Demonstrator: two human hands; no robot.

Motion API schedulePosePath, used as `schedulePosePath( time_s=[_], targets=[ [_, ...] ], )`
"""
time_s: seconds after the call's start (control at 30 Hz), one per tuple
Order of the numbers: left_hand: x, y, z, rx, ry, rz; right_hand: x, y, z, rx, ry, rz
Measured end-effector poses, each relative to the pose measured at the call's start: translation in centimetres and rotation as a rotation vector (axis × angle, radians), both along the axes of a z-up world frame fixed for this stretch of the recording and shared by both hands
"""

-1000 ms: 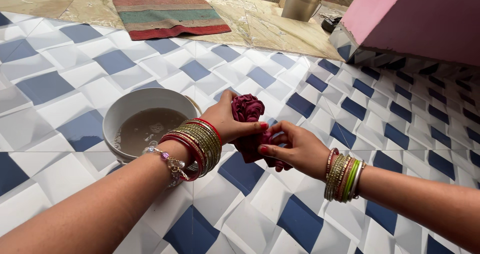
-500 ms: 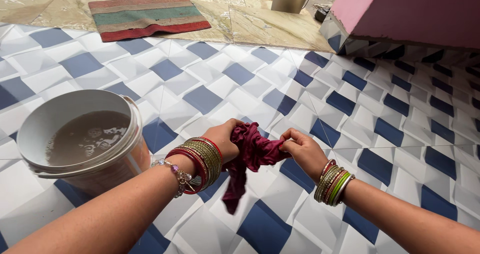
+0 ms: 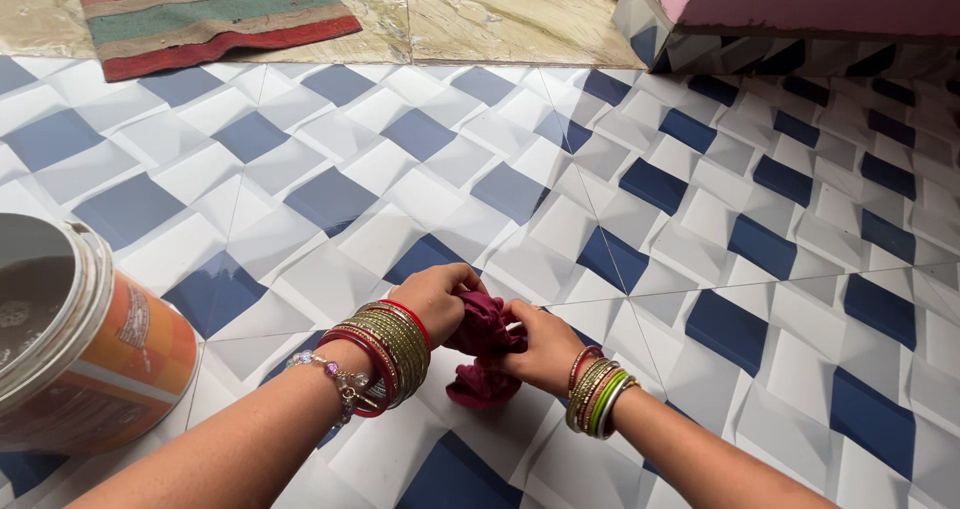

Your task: The person wipes a blue and white tiled floor with a cloth, periodically dipping the cloth into a bucket of water and wringing it out.

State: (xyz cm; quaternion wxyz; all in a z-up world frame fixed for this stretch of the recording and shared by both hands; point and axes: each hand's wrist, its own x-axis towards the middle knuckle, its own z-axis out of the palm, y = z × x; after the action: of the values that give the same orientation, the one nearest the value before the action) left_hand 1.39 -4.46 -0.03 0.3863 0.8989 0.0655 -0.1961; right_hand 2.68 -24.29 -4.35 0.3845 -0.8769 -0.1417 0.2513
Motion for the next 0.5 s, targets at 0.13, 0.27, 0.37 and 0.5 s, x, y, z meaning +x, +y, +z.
schedulePosePath(
  time_s=[0.13, 0.27, 0.37, 0.5],
  targets=[
    [0.4, 0.4, -0.8, -0.074, -0.086, -0.007, 1.3, -0.7, -0.3, -0.170, -0.180, -0.001],
    [0.7, 1.2, -0.4, 0.191, -0.214, -0.235, 2.1, -2.0, -0.4, 0.017, -0.210, 0.044],
    [1.4, 1.3, 0.5, 0.184, -0.139, -0.346, 1.7, -2.3, 0.4, 0.008, 0.036, -0.095],
    [1.9, 0.7, 0.9, 0.363, -0.128, -0.426, 1.7, -3.0, 1.6, 0.004, -0.073, 0.104]
  ],
)
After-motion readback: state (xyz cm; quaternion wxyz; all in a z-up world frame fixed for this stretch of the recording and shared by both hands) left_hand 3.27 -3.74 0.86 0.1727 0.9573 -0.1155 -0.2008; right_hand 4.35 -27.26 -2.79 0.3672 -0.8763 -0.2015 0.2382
